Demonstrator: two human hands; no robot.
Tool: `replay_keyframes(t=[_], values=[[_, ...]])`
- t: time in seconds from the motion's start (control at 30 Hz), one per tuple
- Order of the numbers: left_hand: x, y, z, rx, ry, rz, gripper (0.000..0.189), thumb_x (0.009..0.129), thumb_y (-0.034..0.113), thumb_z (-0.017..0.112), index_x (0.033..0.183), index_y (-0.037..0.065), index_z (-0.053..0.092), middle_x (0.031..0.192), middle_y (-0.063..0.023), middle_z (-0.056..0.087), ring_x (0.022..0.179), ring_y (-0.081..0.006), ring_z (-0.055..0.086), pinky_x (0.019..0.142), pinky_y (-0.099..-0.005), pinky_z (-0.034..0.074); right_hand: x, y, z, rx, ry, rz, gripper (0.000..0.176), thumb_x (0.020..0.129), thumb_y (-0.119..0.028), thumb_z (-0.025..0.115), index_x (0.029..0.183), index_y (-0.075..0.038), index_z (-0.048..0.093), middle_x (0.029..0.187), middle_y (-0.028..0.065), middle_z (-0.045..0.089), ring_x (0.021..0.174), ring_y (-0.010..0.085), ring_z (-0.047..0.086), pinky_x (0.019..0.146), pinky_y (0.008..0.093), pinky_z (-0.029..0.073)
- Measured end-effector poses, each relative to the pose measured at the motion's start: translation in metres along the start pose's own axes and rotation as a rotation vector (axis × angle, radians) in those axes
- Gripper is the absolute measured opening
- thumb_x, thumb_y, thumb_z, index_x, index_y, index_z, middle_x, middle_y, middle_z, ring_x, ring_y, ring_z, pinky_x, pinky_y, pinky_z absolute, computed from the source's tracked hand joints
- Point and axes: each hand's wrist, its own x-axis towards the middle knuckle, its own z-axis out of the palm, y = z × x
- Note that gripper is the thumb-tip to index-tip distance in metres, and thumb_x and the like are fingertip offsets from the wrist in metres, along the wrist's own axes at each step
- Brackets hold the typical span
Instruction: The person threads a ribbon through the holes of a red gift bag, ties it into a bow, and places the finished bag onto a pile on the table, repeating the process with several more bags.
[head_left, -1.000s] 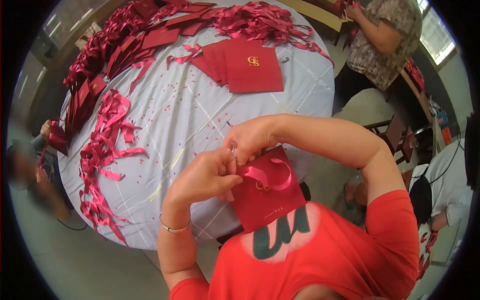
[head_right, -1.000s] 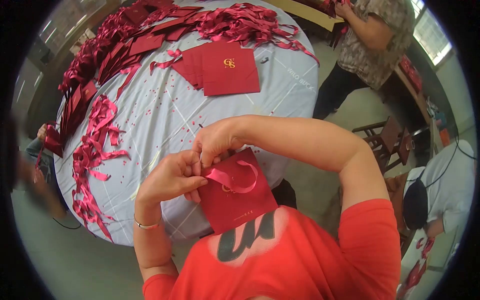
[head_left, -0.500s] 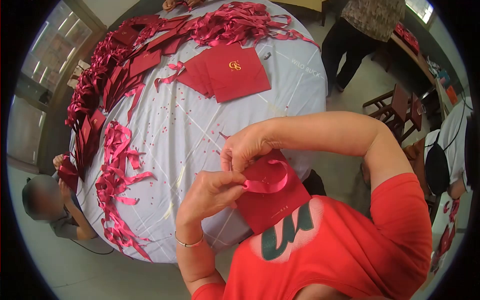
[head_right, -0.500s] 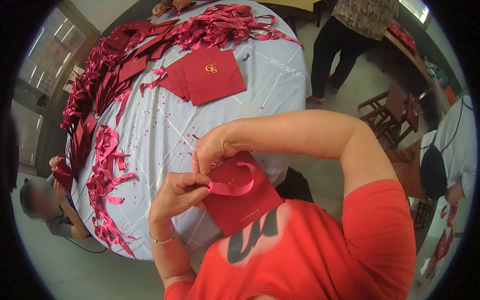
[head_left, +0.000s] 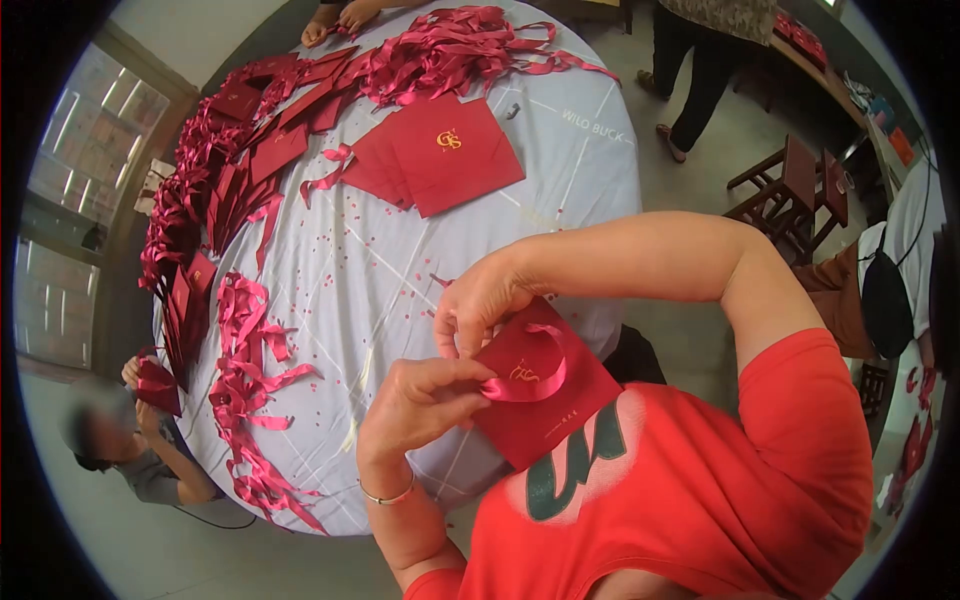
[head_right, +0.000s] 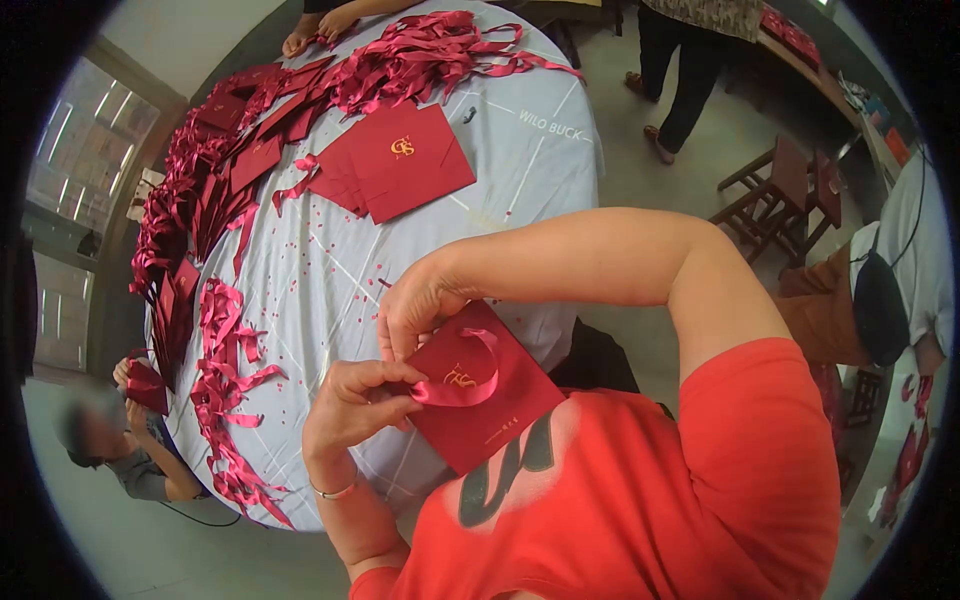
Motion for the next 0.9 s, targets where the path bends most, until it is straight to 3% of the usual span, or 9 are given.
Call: replay_keyframes(t=[0.07,0.13,0.27,0.33,0.57,0.63,0.73,0.9], values=[[-0.001,0.003,0.001,-0.013,-0.004,-0.001,0.017,0.080,0.001,0.071,0.097,0.001,0.071,0.069,-0.0068,0.068,0.058,-0.0100,0.066,0.055,-0.0235,0.050,0.001,0.000,-0.003,0.008,-0.074,-0.018,0.033,0.070,0.000,0.074,0.101,0.001,0.063,0.081,0.0087,0.066,0.068,0.0125,0.063,0.056,0.0252,0.049],[0.000,0.005,0.004,0.083,0.038,0.007,0.015,0.082,-0.007,0.068,0.097,-0.004,0.070,0.077,-0.0057,0.069,0.060,-0.0098,0.067,0.052,-0.0210,0.051,0.006,0.003,-0.004,0.018,-0.058,-0.045,0.032,0.070,0.000,0.074,0.100,0.001,0.063,0.082,0.0082,0.066,0.068,0.0131,0.063,0.056,0.0254,0.049],[0.001,-0.009,0.003,0.119,0.066,0.084,0.014,0.082,-0.006,0.069,0.096,-0.005,0.070,0.078,-0.0068,0.068,0.059,-0.0106,0.067,0.050,-0.0216,0.050,0.009,0.010,-0.005,0.061,0.039,-0.047,0.031,0.068,0.001,0.077,0.096,0.000,0.065,0.083,0.0064,0.066,0.069,0.0146,0.063,0.057,0.0265,0.049],[0.003,-0.004,0.002,0.154,0.057,0.122,0.012,0.083,0.005,0.072,0.094,0.000,0.070,0.067,-0.0082,0.066,0.053,-0.0126,0.065,0.051,-0.0251,0.048,0.011,0.011,-0.006,0.068,0.061,-0.047,0.032,0.068,0.000,0.078,0.096,-0.001,0.065,0.083,0.0063,0.066,0.069,0.0150,0.062,0.058,0.0269,0.049],[0.002,-0.004,-0.002,0.056,0.005,0.048,0.018,0.080,0.005,0.075,0.096,0.001,0.070,0.068,-0.0071,0.066,0.056,-0.0098,0.064,0.054,-0.0237,0.048,0.010,0.012,-0.004,0.046,0.119,-0.072,0.035,0.066,-0.001,0.079,0.098,-0.003,0.064,0.085,0.0066,0.065,0.069,0.0156,0.062,0.058,0.0275,0.049],[0.002,-0.004,-0.007,0.063,-0.051,0.140,0.021,0.078,0.005,0.076,0.097,0.001,0.069,0.067,-0.0061,0.066,0.058,-0.0081,0.064,0.055,-0.0230,0.048,0.008,0.010,-0.003,0.052,0.118,-0.067,0.035,0.066,-0.001,0.079,0.097,-0.003,0.064,0.084,0.0065,0.065,0.069,0.0157,0.062,0.058,0.0276,0.049],[0.000,-0.003,-0.010,-0.022,-0.074,-0.009,0.019,0.079,0.004,0.075,0.097,0.001,0.068,0.065,-0.0045,0.066,0.058,-0.0079,0.064,0.055,-0.0223,0.048,0.009,0.009,-0.002,0.056,0.127,-0.066,0.035,0.065,-0.001,0.079,0.096,-0.003,0.064,0.083,0.0065,0.064,0.070,0.0158,0.062,0.058,0.0273,0.049],[0.002,-0.002,-0.006,-0.007,-0.046,-0.046,0.018,0.080,0.001,0.073,0.094,0.002,0.063,0.064,-0.0037,0.066,0.055,-0.0083,0.064,0.053,-0.0222,0.047,0.007,0.007,0.003,0.012,0.232,-0.146,0.038,0.062,0.002,0.077,0.096,-0.002,0.061,0.079,0.0073,0.063,0.065,0.0157,0.061,0.052,0.0278,0.046]])
